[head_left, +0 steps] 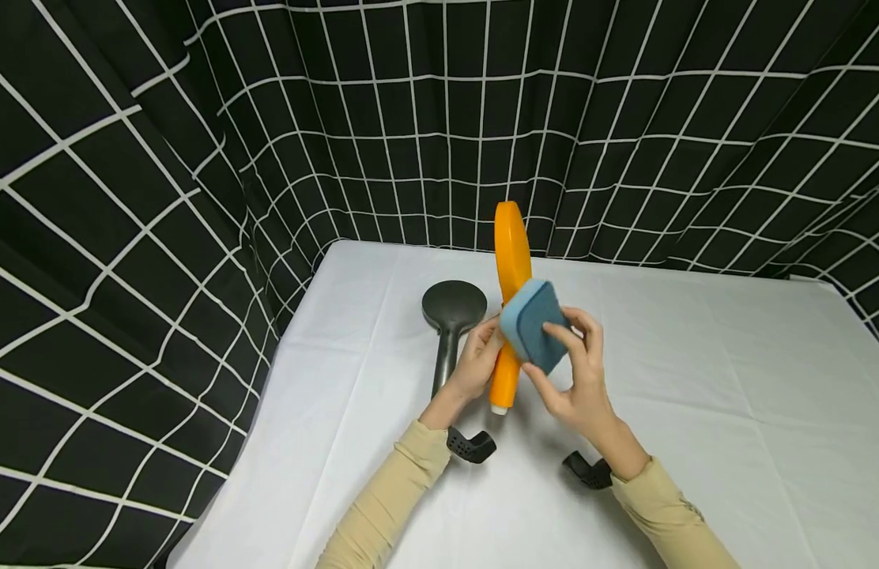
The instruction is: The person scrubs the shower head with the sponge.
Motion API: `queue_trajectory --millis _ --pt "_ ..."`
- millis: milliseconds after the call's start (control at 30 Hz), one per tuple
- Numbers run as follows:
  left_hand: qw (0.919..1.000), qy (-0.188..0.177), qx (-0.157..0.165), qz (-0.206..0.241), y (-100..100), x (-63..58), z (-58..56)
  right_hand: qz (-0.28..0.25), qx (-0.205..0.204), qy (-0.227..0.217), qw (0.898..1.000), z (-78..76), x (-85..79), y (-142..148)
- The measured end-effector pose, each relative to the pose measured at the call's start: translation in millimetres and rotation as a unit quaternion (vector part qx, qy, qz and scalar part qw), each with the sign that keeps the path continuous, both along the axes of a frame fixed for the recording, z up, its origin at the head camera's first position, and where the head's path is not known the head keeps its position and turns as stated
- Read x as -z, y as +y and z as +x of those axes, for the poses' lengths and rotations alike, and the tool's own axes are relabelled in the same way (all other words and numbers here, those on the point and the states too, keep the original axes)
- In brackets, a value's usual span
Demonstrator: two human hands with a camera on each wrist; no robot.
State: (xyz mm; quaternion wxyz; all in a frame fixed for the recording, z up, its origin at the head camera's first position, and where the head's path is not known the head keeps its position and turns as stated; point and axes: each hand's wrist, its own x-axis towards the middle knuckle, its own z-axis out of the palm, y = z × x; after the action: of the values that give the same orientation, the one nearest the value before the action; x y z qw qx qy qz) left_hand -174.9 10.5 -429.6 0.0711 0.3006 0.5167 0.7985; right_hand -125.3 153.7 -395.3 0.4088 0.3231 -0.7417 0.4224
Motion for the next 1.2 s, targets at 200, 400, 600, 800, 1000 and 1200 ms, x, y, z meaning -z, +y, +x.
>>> queue_trajectory --millis 200,400,600,800,1000,1200 --pt "0.998 0.041 0.001 -0.047 1.5 5.4 -3.5 -0.02 0.053 -0.056 0.997 -22.9 -2.4 5.0" --pt "0.9996 0.01 -0.022 -0.013 -6.3 -9.5 4.4 0.057 -0.028 -0.027 0.998 -0.1 20.0 1.9" --pt "0.9986 -0.041 0.01 0.03 -10.1 -26.2 9.6 0.163 -0.137 0.042 0.976 21.9 37.1 2.0" --pt "0.999 -0.034 0.005 0.03 -1.0 -4.7 5.3 0.069 -0.056 0.029 0.996 -4.5 20.7 6.2" --pt "0.9994 -0.032 0.014 0.003 6.6 5.4 1.8 -0.004 0.05 -0.06 0.997 -25.9 -5.7 6.4" --pt "0.9962 -0.072 0.013 0.047 -3.5 -10.3 4.8 0.058 -0.034 -0.03 0.997 -1.2 14.2 -3.8"
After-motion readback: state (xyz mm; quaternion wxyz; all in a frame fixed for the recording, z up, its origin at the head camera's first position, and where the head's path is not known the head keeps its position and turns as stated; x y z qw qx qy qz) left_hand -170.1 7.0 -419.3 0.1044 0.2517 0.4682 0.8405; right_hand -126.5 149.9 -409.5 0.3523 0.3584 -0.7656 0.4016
